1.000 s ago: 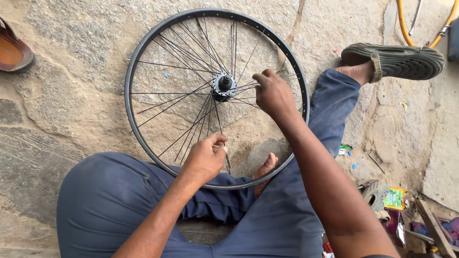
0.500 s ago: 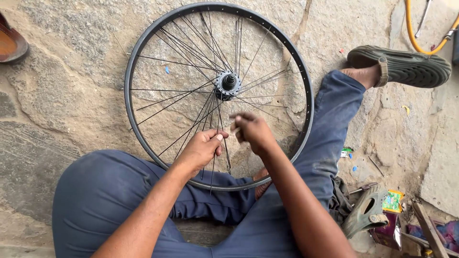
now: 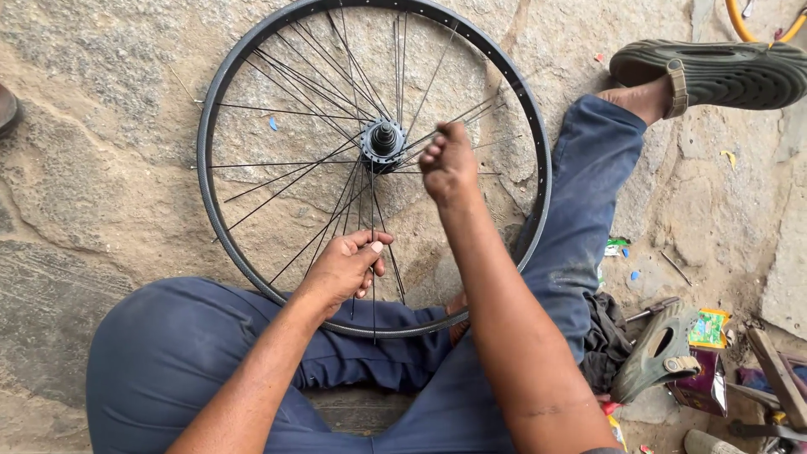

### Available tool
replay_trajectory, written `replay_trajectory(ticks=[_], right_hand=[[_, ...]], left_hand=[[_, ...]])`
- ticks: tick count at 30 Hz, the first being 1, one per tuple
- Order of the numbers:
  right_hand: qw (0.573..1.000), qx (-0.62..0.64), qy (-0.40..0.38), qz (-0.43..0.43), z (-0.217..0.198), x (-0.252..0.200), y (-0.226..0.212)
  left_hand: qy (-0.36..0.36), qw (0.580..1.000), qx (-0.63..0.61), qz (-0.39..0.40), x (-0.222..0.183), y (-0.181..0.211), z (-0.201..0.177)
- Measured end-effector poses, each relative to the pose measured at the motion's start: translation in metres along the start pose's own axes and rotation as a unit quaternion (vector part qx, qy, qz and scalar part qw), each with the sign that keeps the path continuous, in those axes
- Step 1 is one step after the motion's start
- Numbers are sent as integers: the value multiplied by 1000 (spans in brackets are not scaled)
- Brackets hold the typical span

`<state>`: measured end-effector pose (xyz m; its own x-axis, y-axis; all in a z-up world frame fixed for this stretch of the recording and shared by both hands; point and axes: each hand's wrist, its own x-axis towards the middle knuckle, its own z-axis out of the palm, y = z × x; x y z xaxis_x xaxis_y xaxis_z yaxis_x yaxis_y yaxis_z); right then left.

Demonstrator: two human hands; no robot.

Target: Threading bicycle spokes into a wheel hub and attaching them to a rim.

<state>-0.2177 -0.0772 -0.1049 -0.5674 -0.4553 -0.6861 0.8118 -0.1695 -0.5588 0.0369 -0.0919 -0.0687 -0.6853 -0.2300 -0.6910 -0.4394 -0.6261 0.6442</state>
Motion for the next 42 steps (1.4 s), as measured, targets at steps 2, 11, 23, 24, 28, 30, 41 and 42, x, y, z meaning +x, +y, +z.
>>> replay_trajectory(ticks=[2, 11, 23, 24, 28, 30, 41, 42], right_hand=[[990, 50, 112, -74, -15, -6, -28], [595, -634, -382, -312, -112, -324, 33], [629, -636, 444, -39, -507, -496, -37], [630, -634, 448, -37, -536, -509, -21], [667, -606, 430, 50, -594, -523, 32], [679, -594, 427, 63, -601, -521, 57], [730, -431, 529, -46, -722, -543, 96], [744, -442, 499, -49, -736, -548, 103]], left_hand=[[-10, 1000, -18, 11, 5, -6, -2], [-163, 951, -264, -15, -3, 8, 33], [-191, 980, 44, -42, 69, -111, 73], [-194, 979, 54, -42, 72, -113, 77], [-169, 981, 82, -38, 72, -124, 69], [-153, 983, 97, -39, 68, -129, 60], [-55, 981, 175, -68, 33, -40, 18], [-22, 984, 169, -58, 29, -37, 14]])
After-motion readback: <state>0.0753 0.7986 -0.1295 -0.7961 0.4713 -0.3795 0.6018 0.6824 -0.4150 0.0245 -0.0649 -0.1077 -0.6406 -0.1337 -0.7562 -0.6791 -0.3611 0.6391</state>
